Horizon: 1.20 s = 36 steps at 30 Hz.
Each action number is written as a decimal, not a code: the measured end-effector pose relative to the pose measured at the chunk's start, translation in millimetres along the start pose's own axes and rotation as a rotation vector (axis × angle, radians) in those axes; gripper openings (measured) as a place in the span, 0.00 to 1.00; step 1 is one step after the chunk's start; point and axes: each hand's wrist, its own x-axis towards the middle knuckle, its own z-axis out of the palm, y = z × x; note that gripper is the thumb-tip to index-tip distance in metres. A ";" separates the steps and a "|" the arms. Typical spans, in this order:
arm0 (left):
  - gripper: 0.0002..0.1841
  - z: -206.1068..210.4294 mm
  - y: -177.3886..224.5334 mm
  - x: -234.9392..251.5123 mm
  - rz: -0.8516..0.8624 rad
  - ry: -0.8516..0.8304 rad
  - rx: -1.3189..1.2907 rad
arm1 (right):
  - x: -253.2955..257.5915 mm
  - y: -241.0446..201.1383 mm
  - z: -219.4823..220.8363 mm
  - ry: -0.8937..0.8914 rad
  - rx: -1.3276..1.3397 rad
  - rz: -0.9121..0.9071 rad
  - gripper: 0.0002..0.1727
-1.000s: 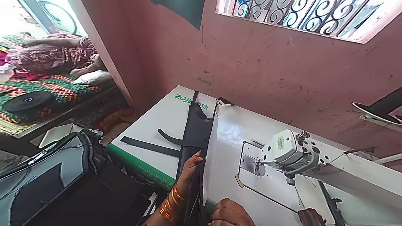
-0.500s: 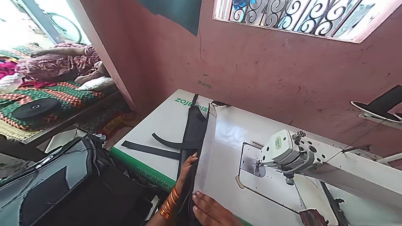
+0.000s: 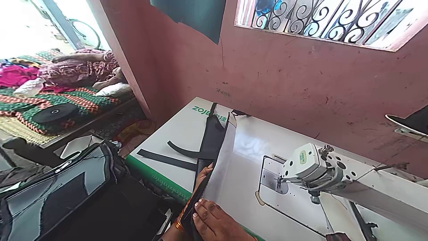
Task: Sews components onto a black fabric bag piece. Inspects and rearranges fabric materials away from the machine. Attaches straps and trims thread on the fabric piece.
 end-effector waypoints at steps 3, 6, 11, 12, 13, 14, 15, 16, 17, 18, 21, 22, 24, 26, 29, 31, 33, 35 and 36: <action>0.21 -18.1 -13.5 12.6 -0.011 -0.125 -0.058 | -4.4 0.3 -0.8 0.001 0.025 0.006 0.25; 0.23 -28.1 -20.9 22.1 -0.035 -0.240 -0.129 | -15.0 1.6 -6.0 0.020 0.124 0.030 0.24; 0.20 -12.9 -20.7 13.3 0.085 -0.462 0.359 | -43.8 -3.3 -26.8 0.385 0.353 0.417 0.23; 0.22 -6.2 -22.3 9.7 0.140 -0.586 0.648 | -49.2 2.4 -32.6 0.485 0.361 0.575 0.28; 0.25 1.8 -23.6 6.8 0.146 -0.703 0.970 | -53.0 11.4 -36.7 0.573 0.393 0.741 0.34; 0.28 10.3 -24.7 3.8 0.101 -0.828 1.229 | -55.5 21.4 -40.0 0.645 0.439 0.918 0.39; 0.30 16.8 -25.9 -1.0 0.051 -0.921 1.387 | -57.7 30.4 -44.8 0.694 0.518 1.088 0.47; 0.31 19.9 -23.2 -5.8 0.042 -0.958 1.446 | -59.1 40.8 -49.3 0.736 0.597 1.204 0.50; 0.29 18.1 -17.1 -10.3 0.092 -0.933 1.413 | -60.0 51.2 -52.4 0.780 0.665 1.269 0.49; 0.24 11.0 -9.2 -16.5 0.172 -0.849 1.328 | -61.8 58.3 -55.2 0.801 0.717 1.304 0.47; 0.14 -31.8 28.1 -24.4 0.405 -0.351 1.205 | -62.9 69.1 -60.7 0.819 0.827 1.299 0.43; 0.14 -50.1 45.1 -18.5 0.479 -0.130 1.257 | -60.7 73.3 -62.8 0.825 0.864 1.276 0.41; 0.22 -83.0 82.5 -2.5 0.465 0.286 1.419 | -57.0 83.0 -61.8 0.854 0.907 1.192 0.37; 0.38 -98.1 109.1 15.2 0.280 0.577 1.451 | -46.5 93.3 -56.6 0.898 0.832 1.077 0.36; 0.48 -100.7 114.1 49.6 0.125 0.779 1.483 | -23.5 104.3 -53.5 0.911 0.652 0.917 0.39; 0.41 -99.0 110.8 69.2 0.058 0.809 1.536 | -7.0 104.1 -57.1 0.908 0.473 0.835 0.23; 0.28 -95.4 112.5 81.0 0.028 0.765 1.551 | 2.6 106.2 -65.0 0.877 0.220 0.753 0.14; 0.21 -92.7 113.1 79.2 0.110 0.693 1.498 | 4.5 102.5 -77.5 0.844 0.050 0.711 0.14; 0.18 -88.3 113.9 74.8 0.256 0.641 1.407 | 5.1 98.9 -86.8 0.838 0.000 0.713 0.15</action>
